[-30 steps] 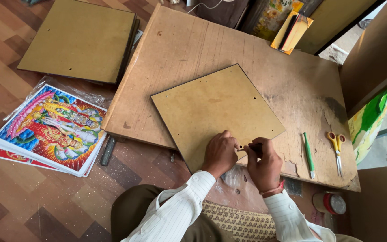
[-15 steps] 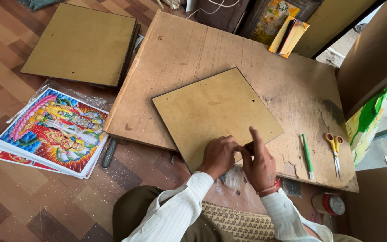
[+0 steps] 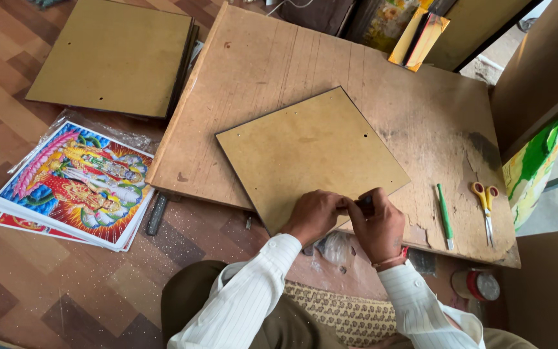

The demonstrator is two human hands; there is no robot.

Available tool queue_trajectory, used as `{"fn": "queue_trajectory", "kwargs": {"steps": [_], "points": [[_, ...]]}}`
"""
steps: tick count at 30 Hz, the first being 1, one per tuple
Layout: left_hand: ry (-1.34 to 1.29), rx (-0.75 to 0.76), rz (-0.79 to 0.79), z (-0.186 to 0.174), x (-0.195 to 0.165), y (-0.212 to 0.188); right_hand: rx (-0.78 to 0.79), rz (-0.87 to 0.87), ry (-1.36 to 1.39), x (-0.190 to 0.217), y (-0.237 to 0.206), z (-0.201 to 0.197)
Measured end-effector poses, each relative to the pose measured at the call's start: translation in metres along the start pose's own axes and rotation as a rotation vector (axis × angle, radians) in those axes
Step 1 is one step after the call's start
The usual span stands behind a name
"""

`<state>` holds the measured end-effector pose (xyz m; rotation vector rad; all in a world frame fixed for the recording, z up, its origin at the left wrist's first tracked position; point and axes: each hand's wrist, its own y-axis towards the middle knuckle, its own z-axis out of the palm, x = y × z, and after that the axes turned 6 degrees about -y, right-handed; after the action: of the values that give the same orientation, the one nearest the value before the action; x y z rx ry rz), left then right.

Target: The person works at a low workbench on a square wooden frame backboard, using a small hand tool to fit hardware into the pre-drilled holes along the board, repositioning and rotating the board to reach each hole. Stacks of finished boards and printed posters sit beside the work area.

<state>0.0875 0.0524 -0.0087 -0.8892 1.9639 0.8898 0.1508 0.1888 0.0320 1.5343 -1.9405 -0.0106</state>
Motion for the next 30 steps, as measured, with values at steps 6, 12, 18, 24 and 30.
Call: {"fn": "queue_trajectory", "kwargs": {"steps": [6,12,18,24,30], "points": [[0.109,0.002,0.038,0.007,0.009,0.004,0.009,-0.306,0.191,0.008,0.003,-0.019],[-0.016,0.012,0.023,0.002,0.006,0.005,-0.009,-0.301,0.057,0.009,0.012,-0.024],[-0.017,0.008,-0.006,0.001,0.002,0.004,0.04,-0.208,0.045,0.008,0.013,-0.028],[-0.041,-0.021,0.011,0.002,0.003,0.003,0.126,-0.329,0.09,0.012,0.016,-0.033],[-0.02,-0.015,-0.008,-0.001,0.002,0.0,0.116,-0.357,0.12,0.007,0.014,-0.026]]}}
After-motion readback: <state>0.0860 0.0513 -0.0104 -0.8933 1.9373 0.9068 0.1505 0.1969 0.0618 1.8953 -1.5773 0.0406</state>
